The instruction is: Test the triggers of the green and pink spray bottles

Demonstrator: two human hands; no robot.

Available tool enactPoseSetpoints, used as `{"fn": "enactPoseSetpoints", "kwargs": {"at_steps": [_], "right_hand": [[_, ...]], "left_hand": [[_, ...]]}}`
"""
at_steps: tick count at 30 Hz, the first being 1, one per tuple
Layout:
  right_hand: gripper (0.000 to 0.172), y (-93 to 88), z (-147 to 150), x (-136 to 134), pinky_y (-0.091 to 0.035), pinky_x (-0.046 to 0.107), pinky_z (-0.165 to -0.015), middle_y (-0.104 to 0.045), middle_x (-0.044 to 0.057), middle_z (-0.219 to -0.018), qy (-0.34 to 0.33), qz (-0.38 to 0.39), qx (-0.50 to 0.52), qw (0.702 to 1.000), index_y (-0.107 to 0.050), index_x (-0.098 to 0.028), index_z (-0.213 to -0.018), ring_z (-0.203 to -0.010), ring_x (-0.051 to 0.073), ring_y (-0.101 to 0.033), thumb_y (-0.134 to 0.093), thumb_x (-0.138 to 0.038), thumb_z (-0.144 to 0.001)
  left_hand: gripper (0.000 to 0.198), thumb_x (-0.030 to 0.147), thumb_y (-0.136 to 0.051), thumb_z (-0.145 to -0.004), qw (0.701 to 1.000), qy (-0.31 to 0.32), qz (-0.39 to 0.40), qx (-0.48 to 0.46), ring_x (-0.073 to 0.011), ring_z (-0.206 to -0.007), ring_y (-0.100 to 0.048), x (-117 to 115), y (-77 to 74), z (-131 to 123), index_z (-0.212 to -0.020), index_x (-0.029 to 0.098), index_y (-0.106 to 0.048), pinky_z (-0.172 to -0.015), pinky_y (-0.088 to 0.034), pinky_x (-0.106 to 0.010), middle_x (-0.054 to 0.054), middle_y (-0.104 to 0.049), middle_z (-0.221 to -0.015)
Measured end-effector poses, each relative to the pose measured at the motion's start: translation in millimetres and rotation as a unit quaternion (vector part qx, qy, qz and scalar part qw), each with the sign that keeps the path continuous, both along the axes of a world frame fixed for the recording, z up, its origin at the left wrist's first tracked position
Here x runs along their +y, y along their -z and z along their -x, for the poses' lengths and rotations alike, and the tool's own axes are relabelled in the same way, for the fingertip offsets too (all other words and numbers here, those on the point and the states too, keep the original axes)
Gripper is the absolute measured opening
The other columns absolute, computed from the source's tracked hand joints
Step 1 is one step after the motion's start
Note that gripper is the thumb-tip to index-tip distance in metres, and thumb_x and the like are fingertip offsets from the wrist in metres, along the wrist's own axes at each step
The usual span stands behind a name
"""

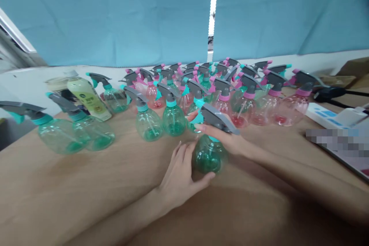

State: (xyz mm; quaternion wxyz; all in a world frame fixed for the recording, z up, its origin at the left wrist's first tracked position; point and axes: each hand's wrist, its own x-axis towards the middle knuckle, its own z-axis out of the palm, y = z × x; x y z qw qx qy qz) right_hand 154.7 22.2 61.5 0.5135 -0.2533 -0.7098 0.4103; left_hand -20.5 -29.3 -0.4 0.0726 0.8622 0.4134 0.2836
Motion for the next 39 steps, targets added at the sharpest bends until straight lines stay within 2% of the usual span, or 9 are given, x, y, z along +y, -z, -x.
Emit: {"fn": "enactPoseSetpoints", "kwargs": {"at_steps": [3, 12, 20, 26, 31, 34, 36, 37, 39], "right_hand": [[0.019, 3.0, 19.1, 0.2, -0.048, 0.034, -0.079, -0.064, -0.001, -0.085, 0.008, -0.014, -0.017, 1.000, -0.062, -0.025, -0.097, -0.074, 0.015, -0.058, -0.063, -0.039, -0.084], [0.025, 0.0, 85.0, -25.1, -0.047, 0.030, -0.072, -0.064, 0.001, -0.092, -0.009, -0.036, -0.019, 0.999, -0.063, -0.022, -0.100, -0.075, 0.014, -0.057, -0.060, -0.042, -0.084], [0.028, -7.4, 168.1, -47.8, -0.048, 0.033, -0.079, -0.067, 0.002, -0.087, -0.050, -0.040, -0.008, 0.998, -0.065, -0.022, -0.103, -0.083, 0.017, -0.062, -0.060, -0.042, -0.083], [0.031, -8.1, 216.1, -43.5, -0.048, 0.033, -0.084, -0.068, 0.004, -0.092, -0.038, -0.069, -0.026, 0.997, -0.064, -0.022, -0.100, -0.089, 0.017, -0.063, -0.058, -0.048, -0.084], [0.033, -22.5, 212.5, -26.2, -0.045, 0.035, -0.064, -0.061, 0.001, -0.069, -0.028, -0.102, -0.137, 0.985, -0.060, -0.021, -0.077, -0.067, 0.018, -0.058, -0.061, -0.054, -0.080], [0.050, -39.0, 192.6, -17.5, -0.047, 0.039, -0.076, -0.067, 0.009, -0.100, -0.046, -0.124, -0.240, 0.962, -0.063, -0.020, -0.098, -0.092, 0.026, -0.061, -0.071, -0.059, -0.067], [0.078, -52.2, 177.5, -14.1, -0.044, 0.045, -0.090, -0.057, 0.016, -0.130, -0.017, -0.137, -0.317, 0.938, -0.053, -0.018, -0.126, -0.116, 0.032, -0.054, -0.071, -0.062, -0.065], [0.080, -59.3, 170.5, -12.7, -0.044, 0.045, -0.090, -0.055, 0.016, -0.133, 0.010, -0.142, -0.353, 0.925, -0.050, -0.018, -0.131, -0.118, 0.033, -0.053, -0.068, -0.064, -0.067], [0.064, -73.7, 159.6, -9.5, -0.047, 0.040, -0.084, -0.063, 0.012, -0.123, 0.038, -0.176, -0.368, 0.912, -0.057, -0.020, -0.123, -0.110, 0.029, -0.059, -0.063, -0.061, -0.075]], "left_hand": [[0.070, 0.045, -0.057, -0.088, 0.999, -0.033, -0.001, -0.026, -0.0353, -0.127, -0.042, -8.8, 1.1, 10.3, -0.142, 0.021, -0.019, -0.100, -0.037, -0.056, -0.017, -0.044, -0.139], [0.073, 0.047, -0.060, -0.085, 0.991, -0.129, -0.025, -0.033, -0.0400, -0.127, -0.040, -47.4, 3.5, 61.3, -0.141, 0.019, -0.022, -0.098, -0.036, -0.060, -0.018, -0.045, -0.135], [0.067, 0.046, -0.059, -0.088, 0.976, -0.202, -0.080, -0.022, -0.0349, -0.120, -0.047, -85.8, -13.6, 127.0, -0.141, 0.024, -0.023, -0.098, -0.039, -0.055, -0.013, -0.046, -0.131], [0.062, 0.049, -0.054, -0.093, 0.965, -0.246, -0.094, -0.002, -0.0325, -0.117, -0.050, -89.6, -19.7, 156.5, -0.139, 0.018, -0.028, -0.095, -0.042, -0.049, -0.015, -0.049, -0.128], [0.063, 0.056, -0.051, -0.093, 0.952, -0.270, -0.140, 0.046, -0.0336, -0.115, -0.051, -71.2, -20.7, 171.9, -0.137, 0.015, -0.034, -0.094, -0.041, -0.047, -0.016, -0.053, -0.127], [0.063, 0.058, -0.048, -0.093, 0.946, -0.279, -0.155, 0.054, -0.0332, -0.113, -0.052, -56.3, -22.9, 177.8, -0.138, 0.015, -0.035, -0.091, -0.043, -0.047, -0.016, -0.055, -0.124], [0.065, 0.058, -0.047, -0.093, 0.943, -0.286, -0.159, 0.054, -0.0334, -0.113, -0.051, -46.0, -25.5, 180.9, -0.138, 0.013, -0.035, -0.090, -0.043, -0.048, -0.017, -0.055, -0.122], [0.066, 0.059, -0.048, -0.093, 0.942, -0.290, -0.161, 0.057, -0.0338, -0.112, -0.051, -40.8, -27.1, 182.3, -0.138, 0.012, -0.036, -0.090, -0.043, -0.048, -0.017, -0.054, -0.121], [0.069, 0.061, -0.050, -0.091, 0.937, -0.300, -0.167, 0.064, -0.0348, -0.108, -0.051, -30.8, -30.3, 184.8, -0.137, 0.010, -0.040, -0.089, -0.042, -0.049, -0.019, -0.054, -0.118]]}}
